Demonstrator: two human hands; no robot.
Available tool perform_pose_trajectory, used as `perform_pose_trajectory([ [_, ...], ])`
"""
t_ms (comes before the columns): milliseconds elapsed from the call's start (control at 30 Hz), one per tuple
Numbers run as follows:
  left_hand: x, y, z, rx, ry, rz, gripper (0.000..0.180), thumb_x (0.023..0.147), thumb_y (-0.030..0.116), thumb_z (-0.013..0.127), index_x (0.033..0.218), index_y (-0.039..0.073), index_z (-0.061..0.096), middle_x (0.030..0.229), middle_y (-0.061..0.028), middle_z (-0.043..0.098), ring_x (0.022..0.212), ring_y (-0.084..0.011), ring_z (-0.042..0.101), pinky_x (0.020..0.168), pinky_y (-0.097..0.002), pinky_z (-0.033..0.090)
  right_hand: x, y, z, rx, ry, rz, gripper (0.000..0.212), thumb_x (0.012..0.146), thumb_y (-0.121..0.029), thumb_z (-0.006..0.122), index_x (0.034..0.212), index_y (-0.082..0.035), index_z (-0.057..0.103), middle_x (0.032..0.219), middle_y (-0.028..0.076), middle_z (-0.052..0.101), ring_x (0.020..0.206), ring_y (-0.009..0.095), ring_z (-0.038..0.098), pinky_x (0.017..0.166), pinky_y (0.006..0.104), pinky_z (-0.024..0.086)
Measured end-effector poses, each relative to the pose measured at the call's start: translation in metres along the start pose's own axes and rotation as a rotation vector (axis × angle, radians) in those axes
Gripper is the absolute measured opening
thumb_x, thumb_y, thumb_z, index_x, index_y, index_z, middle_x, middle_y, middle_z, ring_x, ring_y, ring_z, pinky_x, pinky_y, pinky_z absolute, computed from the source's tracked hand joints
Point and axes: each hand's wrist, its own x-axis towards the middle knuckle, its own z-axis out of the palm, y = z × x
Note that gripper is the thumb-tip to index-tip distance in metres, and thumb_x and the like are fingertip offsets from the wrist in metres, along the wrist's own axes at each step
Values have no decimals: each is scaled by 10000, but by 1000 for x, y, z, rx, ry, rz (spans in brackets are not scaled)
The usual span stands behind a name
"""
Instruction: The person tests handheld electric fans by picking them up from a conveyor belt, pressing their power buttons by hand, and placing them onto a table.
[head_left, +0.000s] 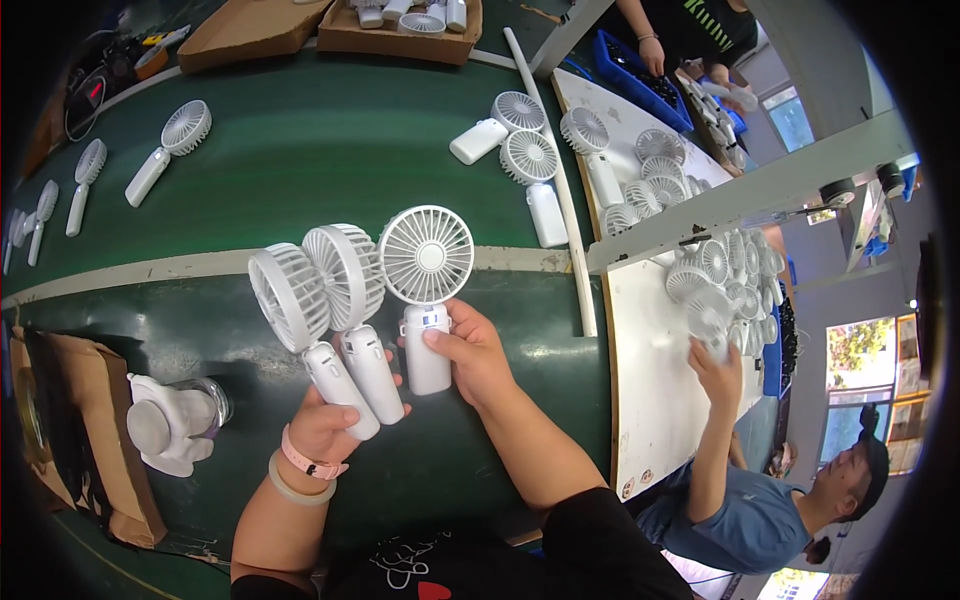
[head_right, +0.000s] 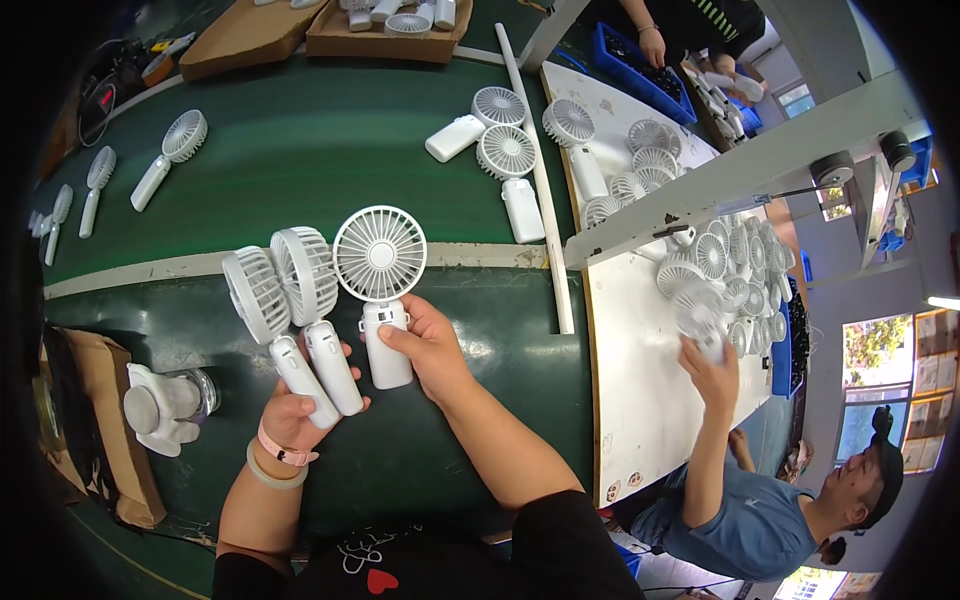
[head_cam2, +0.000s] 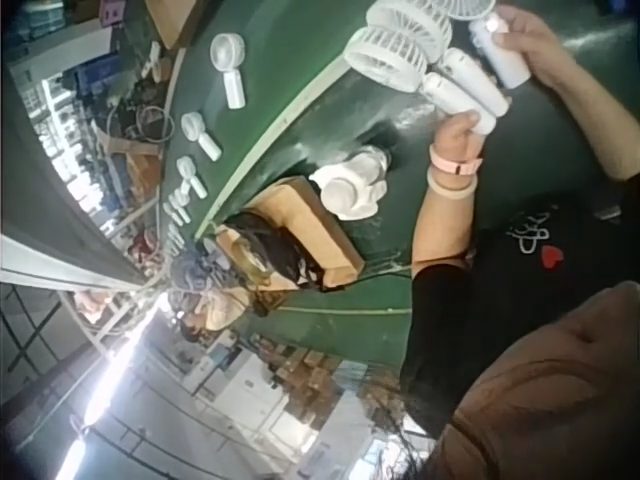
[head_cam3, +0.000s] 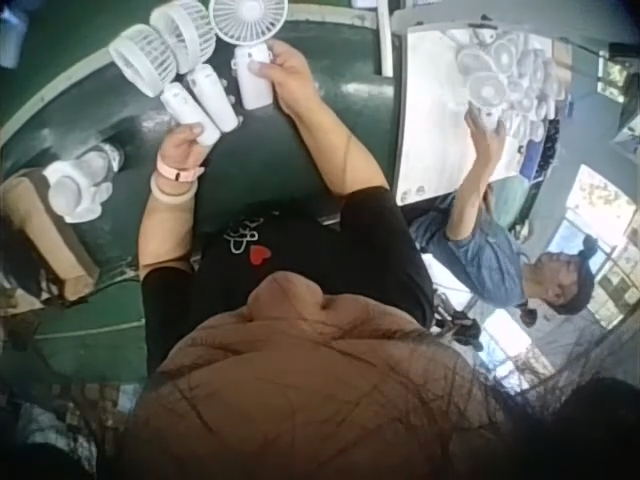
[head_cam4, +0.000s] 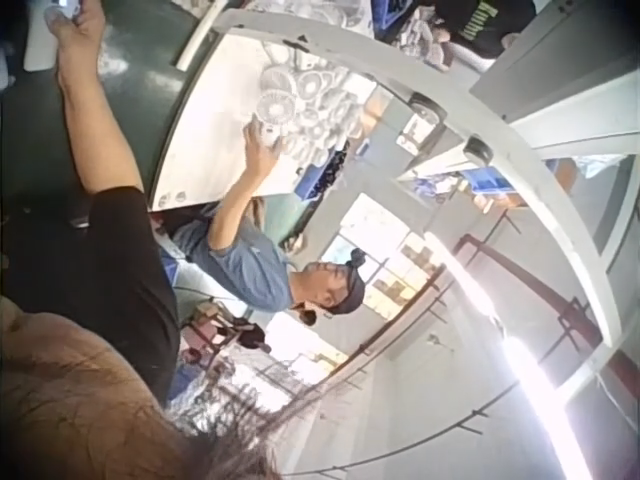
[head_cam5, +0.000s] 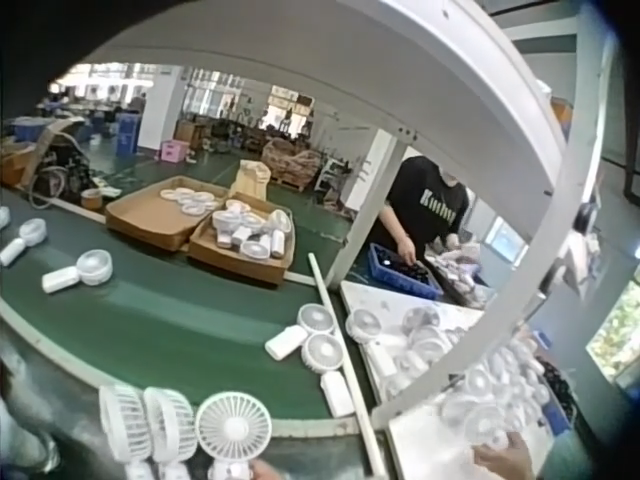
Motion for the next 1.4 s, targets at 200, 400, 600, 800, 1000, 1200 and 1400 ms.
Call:
perform_pose_trajectory([
  [200, 4, 6, 6, 123, 63, 36, 797, 620, 14, 652, 1324, 112, 292, 1258, -151, 434, 1083, -330, 512, 824, -531, 483, -6, 7, 9, -120, -52, -58, 443, 825, -72, 583, 1223, -18, 396, 1037, 86, 572, 934, 162, 581, 790, 299, 485],
  [400, 7, 12, 13, 103, -113, -19, 855, 590, 135, 736, 1310, 81, 278, 1212, -158, 459, 1051, -336, 525, 817, -469, 493, -7, 7, 2, -458, -296, -351, 589, 754, -35, 634, 1295, -27, 401, 1248, 95, 392, 1143, 193, 415, 915, 324, 401],
  [600, 3, 7, 6, 182, -86, 5, 894, 559, 164, 708, 1334, 119, 264, 1218, -183, 451, 1037, -352, 526, 786, -449, 512, -6, 12, -2, -265, -392, -358, 529, 821, -72, 591, 1309, -29, 393, 1218, 84, 388, 1100, 181, 426, 893, 303, 405],
  [800, 2, 6, 9, 237, -51, 61, 919, 595, 165, 746, 1347, 84, 223, 1196, -125, 469, 1036, -307, 534, 817, -437, 497, -5, 14, -4, -285, -402, -356, 523, 844, -87, 572, 1322, -24, 371, 1227, 87, 370, 1112, 179, 414, 915, 303, 387],
  [1000, 0, -13, -1, 1023, 122, 222, 791, 616, 192, 774, 1274, 20, 370, 1190, -93, 497, 1094, -230, 483, 935, -340, 371, -19, 39, 13, -432, -323, -311, 1013, 647, -221, 760, 1396, -21, 108, 1368, 109, 209, 1279, 246, 223, 1030, 371, 244],
  [1200, 1, -14, 15, 1506, 22, 513, 1047, 560, 222, 815, 1367, 12, 182, 1276, -169, 326, 1160, -296, 340, 953, -405, 338, -18, 13, 14, -12, -331, 33, 897, 574, -269, 792, 1299, -5, 334, 1254, 135, 452, 1151, 240, 455, 980, 360, 355],
  [1400, 4, -17, 1, 999, 56, 472, 1012, 587, 109, 797, 1383, 33, 177, 1214, -110, 368, 941, -151, 445, 769, -285, 449, -12, 9, 12, 478, -250, 112, 896, 604, -509, 687, 1291, -46, 346, 1164, 135, 495, 1029, 262, 531, 894, 391, 435],
])
